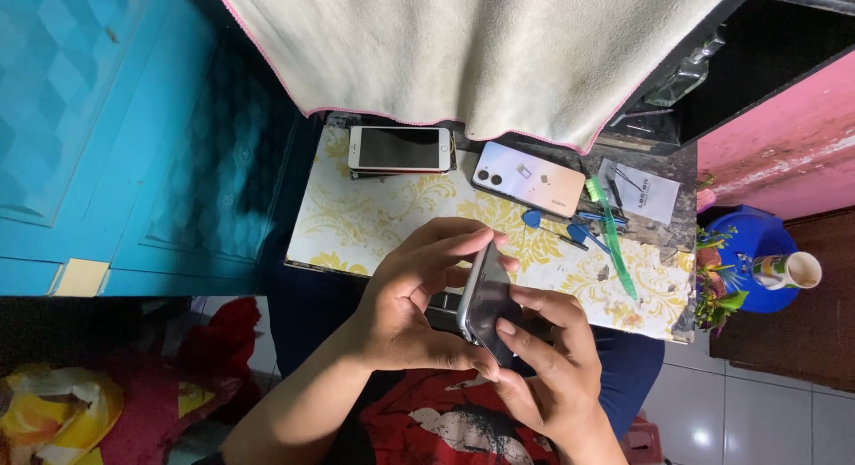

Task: The person is disassembling a smartphone, specifically separating the screen and internal components using a small prying tool and an opening pick.

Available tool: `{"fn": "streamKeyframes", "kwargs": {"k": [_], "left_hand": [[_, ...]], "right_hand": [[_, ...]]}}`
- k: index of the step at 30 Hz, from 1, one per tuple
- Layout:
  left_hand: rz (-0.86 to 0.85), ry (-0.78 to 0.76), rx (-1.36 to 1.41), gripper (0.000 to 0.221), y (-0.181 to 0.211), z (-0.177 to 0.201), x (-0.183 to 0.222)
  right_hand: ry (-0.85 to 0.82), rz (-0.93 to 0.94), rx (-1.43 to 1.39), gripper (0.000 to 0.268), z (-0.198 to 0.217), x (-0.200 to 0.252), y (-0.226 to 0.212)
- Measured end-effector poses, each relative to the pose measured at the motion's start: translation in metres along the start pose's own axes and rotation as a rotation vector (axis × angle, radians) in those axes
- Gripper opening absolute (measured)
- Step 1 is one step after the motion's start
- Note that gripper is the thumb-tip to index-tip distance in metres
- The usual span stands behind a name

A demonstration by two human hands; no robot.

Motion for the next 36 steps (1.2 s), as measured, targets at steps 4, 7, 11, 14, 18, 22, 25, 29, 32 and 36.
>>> {"fn": "streamKeyframes", "kwargs": {"k": [4,7,11,14,18,22,25,29,32,36], "left_hand": [[0.007,0.011,0.02,0.082,0.0,-0.001,0.001],[-0.012,0.018,0.011,0.082,0.0,-0.003,0.0],[-0.022,0.027,0.009,0.082,0.001,-0.004,0.0],[-0.014,0.021,0.006,0.083,0.001,-0.004,0.0],[-0.034,0.015,-0.012,0.081,0.002,-0.004,-0.001],[-0.031,0.013,-0.058,0.082,0.002,-0.004,-0.001],[-0.036,0.035,-0.044,0.08,0.002,-0.005,0.0],[-0.013,0.031,-0.039,0.082,0.003,-0.005,0.0],[-0.022,0.041,-0.048,0.081,0.003,-0.007,0.001],[-0.05,0.038,-0.114,0.08,0.007,-0.008,-0.001]], "right_hand": [[0.006,-0.013,0.02,0.038,0.001,0.0,-0.002],[0.028,0.004,0.044,0.038,0.001,0.001,-0.002],[0.037,-0.01,0.057,0.038,0.001,0.004,0.0],[0.041,0.007,0.047,0.038,0.002,0.003,0.001],[0.037,0.0,0.066,0.038,0.004,0.006,0.002],[0.043,-0.006,0.075,0.039,0.005,0.009,0.002],[0.047,-0.014,0.077,0.039,0.006,0.01,0.003],[0.038,-0.001,0.066,0.038,0.009,0.008,0.004],[0.047,0.004,0.069,0.037,0.009,0.008,0.003],[0.067,-0.01,0.063,0.036,0.011,0.011,0.006]]}}
Point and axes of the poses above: each hand's wrist, its own x-axis away from the middle knuckle, its own z-axis out of the back of the hand, y = z × x, the point moved 3 cm from there along -x, towards the middle knuckle, and after that the axes turned 15 degrees about y, right-handed, at the moved point
